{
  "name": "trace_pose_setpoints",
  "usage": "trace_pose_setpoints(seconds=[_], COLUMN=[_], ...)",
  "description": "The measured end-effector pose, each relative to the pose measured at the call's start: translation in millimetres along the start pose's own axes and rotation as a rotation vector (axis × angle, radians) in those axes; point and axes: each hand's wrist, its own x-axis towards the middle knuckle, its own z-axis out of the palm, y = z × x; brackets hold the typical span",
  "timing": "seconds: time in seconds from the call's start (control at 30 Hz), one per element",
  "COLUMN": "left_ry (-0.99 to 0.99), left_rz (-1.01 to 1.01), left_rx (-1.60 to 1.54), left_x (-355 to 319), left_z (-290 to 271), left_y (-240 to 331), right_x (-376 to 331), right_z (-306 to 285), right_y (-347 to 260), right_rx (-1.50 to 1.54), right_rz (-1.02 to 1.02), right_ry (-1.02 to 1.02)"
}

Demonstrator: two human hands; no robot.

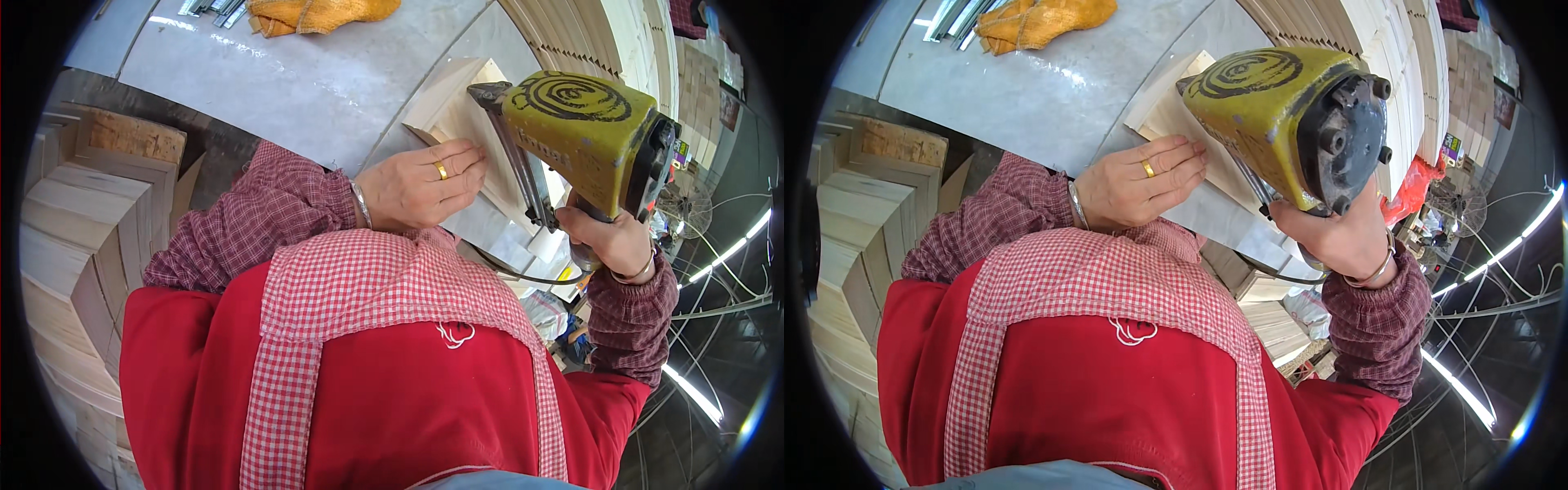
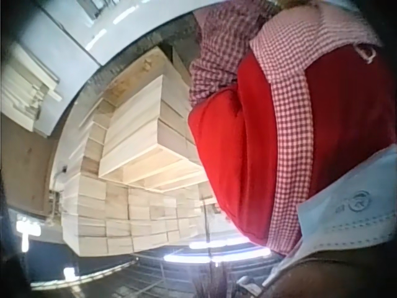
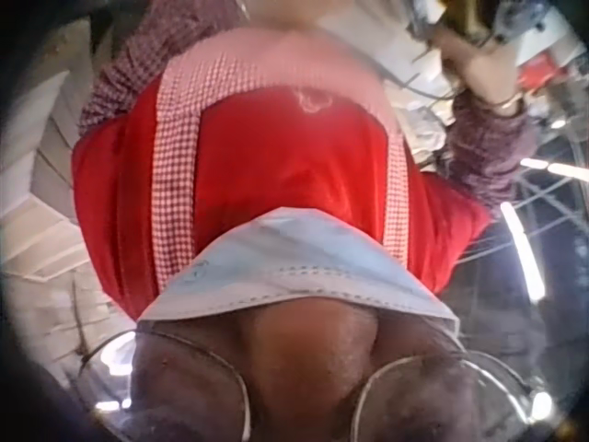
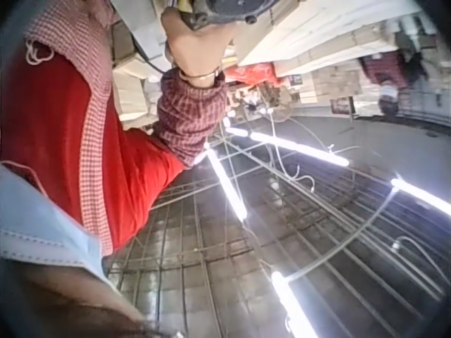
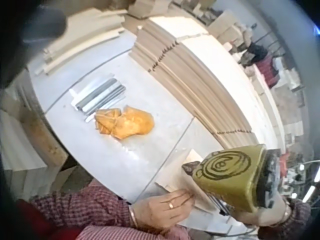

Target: Assembling wooden box components by applying glue and using a nail gun at a factory workbench.

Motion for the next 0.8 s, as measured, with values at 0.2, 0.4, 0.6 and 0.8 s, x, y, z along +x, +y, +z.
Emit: trace_pose_setpoints(seconds=[0.2,0.4,0.6,0.8], left_ry=[-0.004,-0.029,-0.039,0.009], left_rz=[0.007,0.038,0.05,0.028], left_rx=[0.005,0.002,0.023,-0.041], left_x=[0,-9,-16,-12], left_z=[-1,-5,-3,-7], left_y=[0,2,3,3], right_x=[-1,-6,0,-1], right_z=[0,-8,-10,-7], right_y=[2,34,34,24], right_rx=[-0.076,-0.344,-0.592,-0.878], right_rz=[-0.094,-0.628,-0.994,-1.085], right_ry=[-0.014,-0.089,-0.229,-0.238])
